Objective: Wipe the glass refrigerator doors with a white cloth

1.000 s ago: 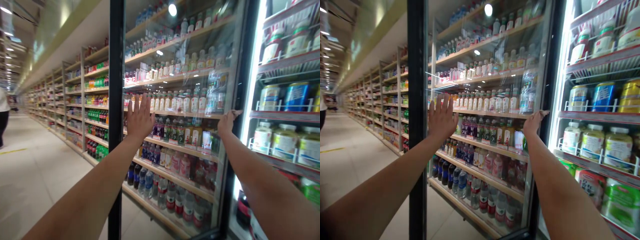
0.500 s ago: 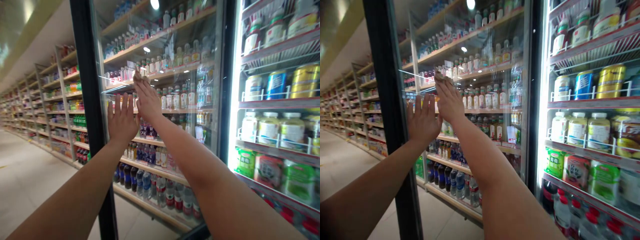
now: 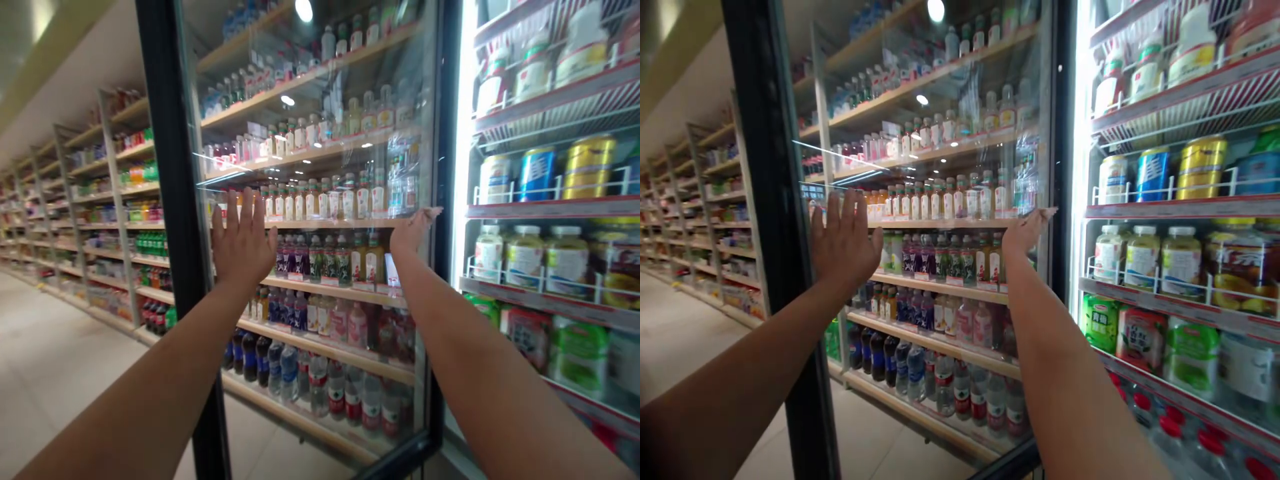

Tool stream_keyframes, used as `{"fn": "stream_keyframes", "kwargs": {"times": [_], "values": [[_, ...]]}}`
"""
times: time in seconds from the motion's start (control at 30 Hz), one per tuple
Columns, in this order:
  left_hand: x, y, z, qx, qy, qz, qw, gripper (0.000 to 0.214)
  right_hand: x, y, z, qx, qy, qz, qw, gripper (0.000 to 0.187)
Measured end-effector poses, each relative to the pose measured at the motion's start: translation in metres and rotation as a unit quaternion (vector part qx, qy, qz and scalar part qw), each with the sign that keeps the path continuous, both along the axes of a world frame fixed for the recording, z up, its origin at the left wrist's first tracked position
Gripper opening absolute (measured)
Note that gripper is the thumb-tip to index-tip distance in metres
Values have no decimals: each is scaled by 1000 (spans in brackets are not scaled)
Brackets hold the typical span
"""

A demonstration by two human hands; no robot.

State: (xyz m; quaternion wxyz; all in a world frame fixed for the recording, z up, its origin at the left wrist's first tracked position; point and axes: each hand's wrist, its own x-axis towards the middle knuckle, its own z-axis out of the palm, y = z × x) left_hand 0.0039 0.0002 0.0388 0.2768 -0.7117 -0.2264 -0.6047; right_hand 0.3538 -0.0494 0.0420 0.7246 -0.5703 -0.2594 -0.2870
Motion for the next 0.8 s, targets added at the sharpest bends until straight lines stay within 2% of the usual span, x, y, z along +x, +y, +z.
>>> {"fn": "stream_keyframes", "kwargs": {"times": [0.13, 0.23, 0.3, 0.37, 0.47, 0.53, 0.6, 0.7, 0.8], "values": [[0, -5, 0, -23, 10, 30, 999, 66, -49, 19, 41, 13, 7, -1, 1000, 62], [0, -8, 1, -21, 17, 63, 998, 67, -112, 34, 66, 12, -82, 23, 996, 60], [-1, -8, 0, -16, 21, 71, 997, 68, -159, 41, 72, -2, -176, 44, 983, 59], [-1, -6, 0, -7, 23, 71, 997, 68, -202, 44, 70, -31, -287, 60, 955, 57], [-1, -3, -1, 6, 25, 73, 997, 65, -240, 43, 64, -78, -461, 73, 881, 54], [-2, -1, -1, 10, 23, 79, 997, 64, -238, 41, 63, -93, -521, 70, 845, 55], [-2, -1, -1, 12, 23, 88, 996, 65, -214, 38, 67, -93, -528, 61, 842, 57], [-1, -2, -1, 17, 25, 90, 995, 67, -147, 35, 67, -71, -471, 40, 878, 59], [-1, -2, -2, 20, 20, 75, 997, 65, -66, 25, 49, -36, -346, 10, 938, 58]]}}
